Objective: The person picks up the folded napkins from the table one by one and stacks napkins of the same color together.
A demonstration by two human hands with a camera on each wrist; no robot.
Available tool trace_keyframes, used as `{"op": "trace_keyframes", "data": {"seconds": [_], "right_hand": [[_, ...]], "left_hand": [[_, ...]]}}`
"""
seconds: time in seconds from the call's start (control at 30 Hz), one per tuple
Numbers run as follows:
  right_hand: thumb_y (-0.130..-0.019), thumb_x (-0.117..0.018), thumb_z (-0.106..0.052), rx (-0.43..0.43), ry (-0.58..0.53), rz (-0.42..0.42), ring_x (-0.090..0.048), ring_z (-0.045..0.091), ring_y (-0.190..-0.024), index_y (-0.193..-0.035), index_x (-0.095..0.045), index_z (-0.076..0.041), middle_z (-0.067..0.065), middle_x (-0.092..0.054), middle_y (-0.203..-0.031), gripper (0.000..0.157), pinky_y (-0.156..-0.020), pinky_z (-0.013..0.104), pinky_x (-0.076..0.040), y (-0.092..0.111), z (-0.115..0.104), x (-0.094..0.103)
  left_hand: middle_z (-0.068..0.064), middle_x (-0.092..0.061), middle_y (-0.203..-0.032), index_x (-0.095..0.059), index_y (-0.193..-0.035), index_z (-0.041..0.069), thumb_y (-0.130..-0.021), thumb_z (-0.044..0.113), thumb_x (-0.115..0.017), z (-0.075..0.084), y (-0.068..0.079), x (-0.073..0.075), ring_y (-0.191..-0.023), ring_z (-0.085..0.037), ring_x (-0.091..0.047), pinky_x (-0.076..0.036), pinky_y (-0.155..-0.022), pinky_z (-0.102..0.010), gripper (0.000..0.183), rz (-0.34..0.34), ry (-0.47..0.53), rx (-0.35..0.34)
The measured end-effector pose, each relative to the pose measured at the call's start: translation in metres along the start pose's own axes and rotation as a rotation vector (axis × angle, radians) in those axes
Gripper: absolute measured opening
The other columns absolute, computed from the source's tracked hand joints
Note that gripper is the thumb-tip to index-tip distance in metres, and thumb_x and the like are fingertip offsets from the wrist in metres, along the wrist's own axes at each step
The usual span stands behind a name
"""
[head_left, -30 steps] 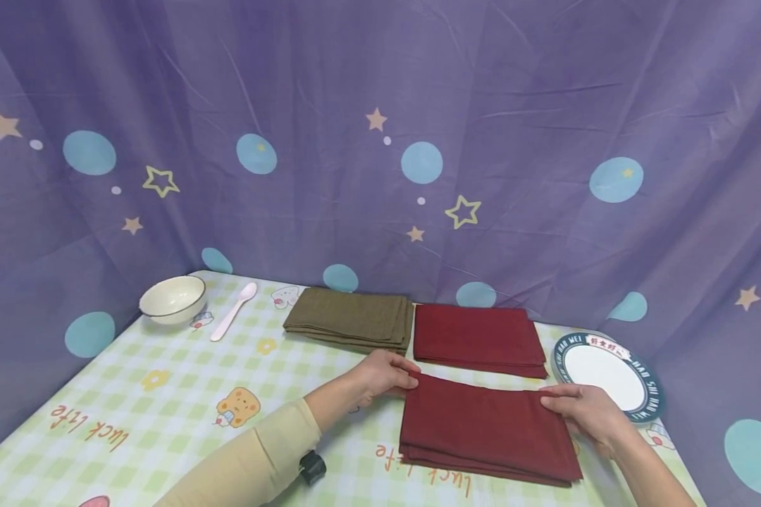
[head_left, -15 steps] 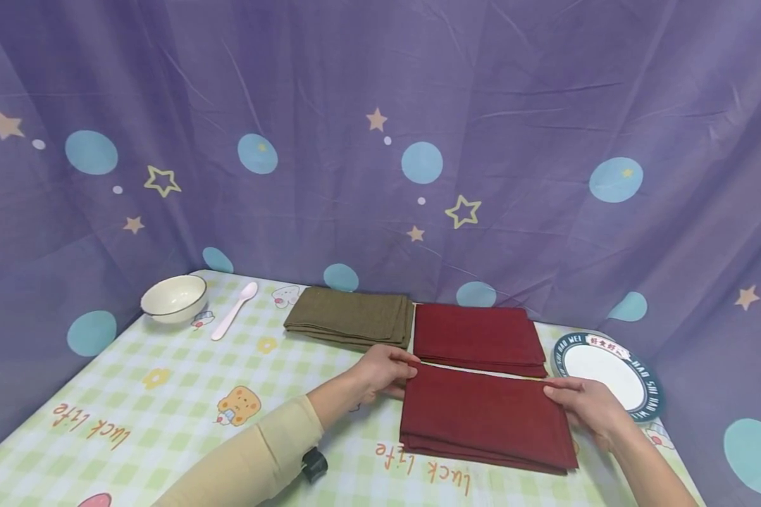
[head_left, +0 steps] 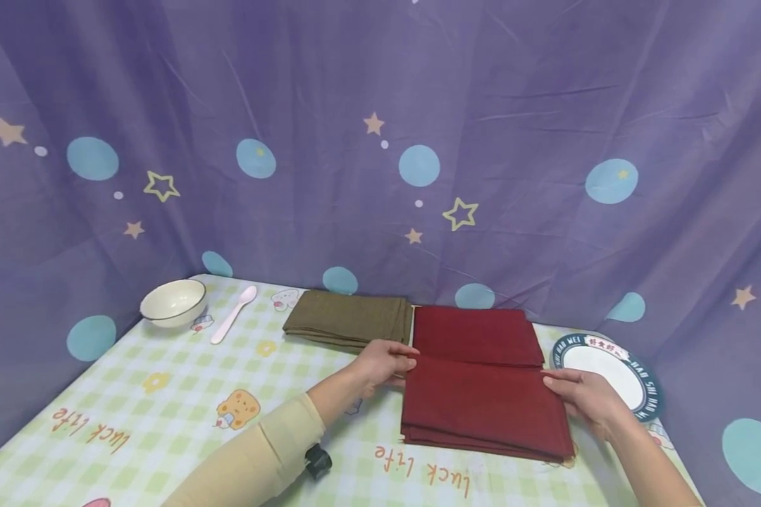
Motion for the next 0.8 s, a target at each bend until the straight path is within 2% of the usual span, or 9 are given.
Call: {"op": "trace_keyframes", "data": {"seconds": [0.47, 0.8], "right_hand": [[-0.101, -0.063, -0.009, 0.025, -0.041, -0.049, -0.069, 0.011, -0.089, -0.135, -0.047, 0.022, 0.001, -0.072, -0.104, 0.049, -0.08, 0.031, -0.06, -0.01, -0.011, 0.003], [-0.1, -0.065, -0.009, 0.016, -0.08, -0.028, -0.069, 0.01, -0.087, -0.135, -0.053, 0.014, -0.001, -0.072, -0.102, 0.044, -0.078, 0.03, -0.06, -0.02, -0.017, 0.01]], "left_hand": [[-0.017, -0.069, -0.112, -0.063, -0.129, -0.008, -0.097, -0.002, -0.063, 0.014, -0.014, -0.002, -0.092, -0.024, -0.071, -0.061, -0.08, -0.039, 0.033, 0.003, 0.09, -0.017], [-0.012, -0.07, -0.103, -0.064, -0.129, -0.008, -0.096, -0.002, -0.064, 0.026, -0.027, 0.0, -0.084, -0.018, -0.07, -0.062, -0.077, -0.036, 0.033, 0.023, 0.095, -0.044]]}}
Point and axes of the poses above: each hand's wrist, its own y-axis away from the middle knuckle, its own x-axis out of the back of the hand, z = x × y, the point moved 10 cm from there along -y, towards the middle knuckle
